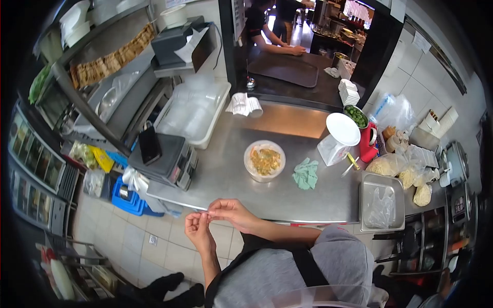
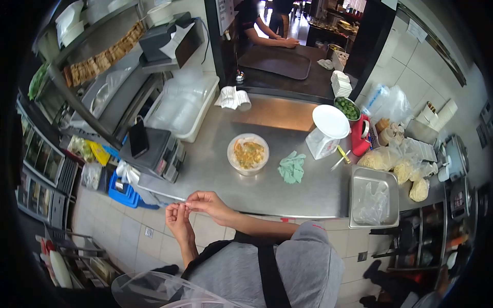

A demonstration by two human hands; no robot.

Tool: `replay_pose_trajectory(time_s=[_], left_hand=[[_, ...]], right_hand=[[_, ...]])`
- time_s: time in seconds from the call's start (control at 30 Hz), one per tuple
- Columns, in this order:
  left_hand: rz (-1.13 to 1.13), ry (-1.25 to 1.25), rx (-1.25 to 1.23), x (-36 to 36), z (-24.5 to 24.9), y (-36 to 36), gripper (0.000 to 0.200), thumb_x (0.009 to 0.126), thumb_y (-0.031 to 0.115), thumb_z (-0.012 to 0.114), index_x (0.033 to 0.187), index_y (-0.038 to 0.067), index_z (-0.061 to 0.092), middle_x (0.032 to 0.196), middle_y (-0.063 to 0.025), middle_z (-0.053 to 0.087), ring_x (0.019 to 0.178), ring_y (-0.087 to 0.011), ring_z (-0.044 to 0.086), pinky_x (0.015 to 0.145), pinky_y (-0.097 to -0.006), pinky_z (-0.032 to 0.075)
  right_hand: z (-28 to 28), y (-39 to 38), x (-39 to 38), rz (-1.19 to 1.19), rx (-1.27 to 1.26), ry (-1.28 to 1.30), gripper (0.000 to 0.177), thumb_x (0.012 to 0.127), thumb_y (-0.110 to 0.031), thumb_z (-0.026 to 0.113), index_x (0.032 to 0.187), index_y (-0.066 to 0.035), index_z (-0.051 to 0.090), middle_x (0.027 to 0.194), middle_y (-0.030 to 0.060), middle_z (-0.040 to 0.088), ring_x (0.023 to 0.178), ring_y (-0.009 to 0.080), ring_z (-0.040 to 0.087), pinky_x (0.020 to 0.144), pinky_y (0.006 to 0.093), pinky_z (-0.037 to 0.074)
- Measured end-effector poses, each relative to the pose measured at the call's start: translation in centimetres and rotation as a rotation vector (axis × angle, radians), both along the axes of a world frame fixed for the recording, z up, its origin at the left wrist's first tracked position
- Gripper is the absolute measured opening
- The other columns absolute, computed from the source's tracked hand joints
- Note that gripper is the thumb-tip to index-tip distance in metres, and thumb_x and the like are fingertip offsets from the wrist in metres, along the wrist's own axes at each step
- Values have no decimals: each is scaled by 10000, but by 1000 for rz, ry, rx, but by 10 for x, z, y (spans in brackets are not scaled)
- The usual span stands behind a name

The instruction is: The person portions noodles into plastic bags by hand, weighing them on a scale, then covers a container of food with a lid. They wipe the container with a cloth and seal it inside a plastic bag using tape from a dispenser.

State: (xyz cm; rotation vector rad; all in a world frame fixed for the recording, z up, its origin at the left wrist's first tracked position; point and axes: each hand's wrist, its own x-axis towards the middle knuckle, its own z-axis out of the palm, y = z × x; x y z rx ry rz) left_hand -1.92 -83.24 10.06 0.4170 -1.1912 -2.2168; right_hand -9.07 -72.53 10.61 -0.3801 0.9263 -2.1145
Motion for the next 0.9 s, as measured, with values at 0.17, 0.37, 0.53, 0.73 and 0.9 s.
replay_pose_trajectory(time_s=[0.17, 0.37, 0.53, 0.73, 0.9], left_hand=[[-59, -14, -1, -38, 6, -26, 62, 815, -27, 581, 868, 2, 567, 848, -75, 602, 753, -114, 575, 676, -217, 478], [-12, -48, -321, -68, 12, -41, 107, 807, -37, 581, 905, -29, 625, 996, -97, 552, 817, -125, 564, 723, -236, 480], [37, -29, -485, -79, 17, -45, 102, 822, 6, 583, 909, -29, 622, 1026, -98, 542, 866, -135, 553, 768, -261, 463], [45, -65, -328, -87, 3, -71, 76, 820, 36, 607, 874, -17, 616, 870, -68, 590, 759, -109, 557, 693, -229, 452], [-4, -146, -407, -84, 19, -102, 66, 817, 31, 615, 861, -18, 616, 730, -43, 598, 665, -88, 548, 631, -197, 433]], right_hand=[[7, -18, -32, 32, 67, -140, 122, 857, -148, 582, 932, -55, 605, 943, 20, 598, 957, 112, 537, 890, 309, 415], [-4, -44, -59, -84, 37, -157, 106, 866, -144, 571, 930, -64, 599, 946, 23, 596, 963, 115, 536, 887, 310, 417], [-3, -63, -67, -189, 48, -135, 109, 869, -140, 567, 922, -49, 597, 945, 35, 599, 947, 119, 543, 869, 292, 428], [-3, -82, -71, -181, 4, 6, 142, 851, -100, 585, 969, -24, 604, 946, 38, 604, 923, 101, 555, 825, 251, 448], [7, -103, -70, -329, 102, 172, 174, 844, -58, 588, 1007, -2, 609, 977, 49, 583, 888, 113, 570, 824, 237, 449]])
